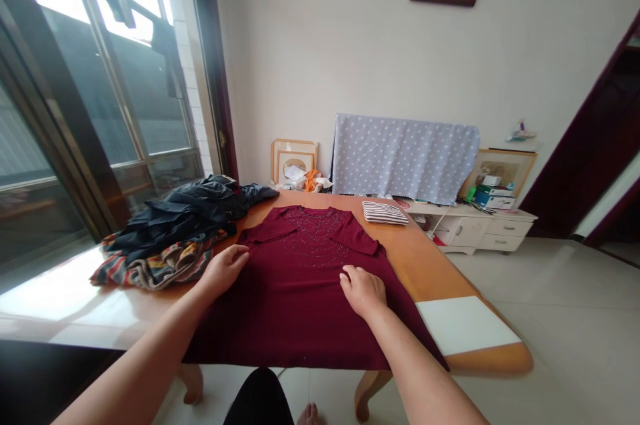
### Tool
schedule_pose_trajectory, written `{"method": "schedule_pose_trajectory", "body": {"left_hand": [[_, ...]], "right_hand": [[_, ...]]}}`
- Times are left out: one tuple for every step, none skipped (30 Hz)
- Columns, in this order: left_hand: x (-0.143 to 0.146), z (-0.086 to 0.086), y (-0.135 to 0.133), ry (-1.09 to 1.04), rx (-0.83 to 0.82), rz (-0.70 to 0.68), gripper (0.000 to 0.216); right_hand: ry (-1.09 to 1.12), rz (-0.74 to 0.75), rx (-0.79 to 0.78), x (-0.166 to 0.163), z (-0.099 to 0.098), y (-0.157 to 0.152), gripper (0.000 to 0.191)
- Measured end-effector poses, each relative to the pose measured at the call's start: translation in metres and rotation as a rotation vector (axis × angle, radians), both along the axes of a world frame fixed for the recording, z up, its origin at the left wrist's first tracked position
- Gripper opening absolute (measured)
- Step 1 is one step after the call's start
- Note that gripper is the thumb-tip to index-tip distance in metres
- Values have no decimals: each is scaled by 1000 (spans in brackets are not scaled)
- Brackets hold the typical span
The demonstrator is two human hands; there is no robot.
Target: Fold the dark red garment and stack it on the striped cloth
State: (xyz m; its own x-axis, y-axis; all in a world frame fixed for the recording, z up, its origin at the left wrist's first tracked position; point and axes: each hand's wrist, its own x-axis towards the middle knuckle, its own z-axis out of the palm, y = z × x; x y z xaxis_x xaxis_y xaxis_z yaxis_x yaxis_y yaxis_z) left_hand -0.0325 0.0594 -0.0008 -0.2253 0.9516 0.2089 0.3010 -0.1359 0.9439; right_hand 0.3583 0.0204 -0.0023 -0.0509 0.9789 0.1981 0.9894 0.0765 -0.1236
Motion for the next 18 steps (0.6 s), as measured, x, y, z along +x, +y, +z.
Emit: {"method": "schedule_pose_trajectory", "body": {"left_hand": [[0, 0, -6, 73, 22, -18, 35], [0, -1, -13, 132, 43, -38, 35], [1, -2, -19, 164, 59, -60, 36], [2, -2, -24, 160, 62, -81, 36], [2, -3, -29, 122, 53, -96, 37], [3, -4, -33, 76, 39, -105, 38], [3, -5, -36, 39, 22, -110, 37], [3, -5, -38, 21, 8, -112, 36], [3, -6, -39, 20, -1, -109, 35], [3, -7, -40, 36, -3, -104, 34], [2, -9, -39, 63, 3, -98, 34], [1, -10, -39, 97, 15, -94, 33], [1, -12, -38, 134, 33, -91, 33], [1, -13, -37, 168, 52, -92, 33], [0, -15, -36, 198, 68, -96, 33], [0, -16, -36, 221, 80, -99, 34], [-1, -18, -35, 234, 85, -100, 34], [-1, -19, -35, 236, 87, -97, 35]], "right_hand": [[2, -3, -10, -1, 1, -1, 41], [6, -7, -21, -1, 3, -1, 41], [11, -12, -33, -2, 4, -2, 41], [15, -16, -47, -2, 5, -2, 41], [18, -17, -60, -2, 6, -3, 41], [19, -17, -71, -2, 7, -3, 41], [20, -14, -81, -1, 8, -4, 40], [23, -10, -88, 0, 9, -5, 40], [32, -9, -91, 1, 10, -6, 39], [52, -8, -90, 2, 12, -7, 39], [91, -4, -87, 3, 15, -8, 37], [153, 10, -79, 3, 19, -11, 35], [243, 37, -65, 2, 24, -15, 33], [358, 76, -50, -1, 32, -20, 32], [494, 123, -39, -5, 42, -28, 31], [641, 183, -34, -11, 54, -39, 32], [792, 225, -46, -18, 68, -52, 35], [930, 273, -85, -25, 83, -68, 36]]}}
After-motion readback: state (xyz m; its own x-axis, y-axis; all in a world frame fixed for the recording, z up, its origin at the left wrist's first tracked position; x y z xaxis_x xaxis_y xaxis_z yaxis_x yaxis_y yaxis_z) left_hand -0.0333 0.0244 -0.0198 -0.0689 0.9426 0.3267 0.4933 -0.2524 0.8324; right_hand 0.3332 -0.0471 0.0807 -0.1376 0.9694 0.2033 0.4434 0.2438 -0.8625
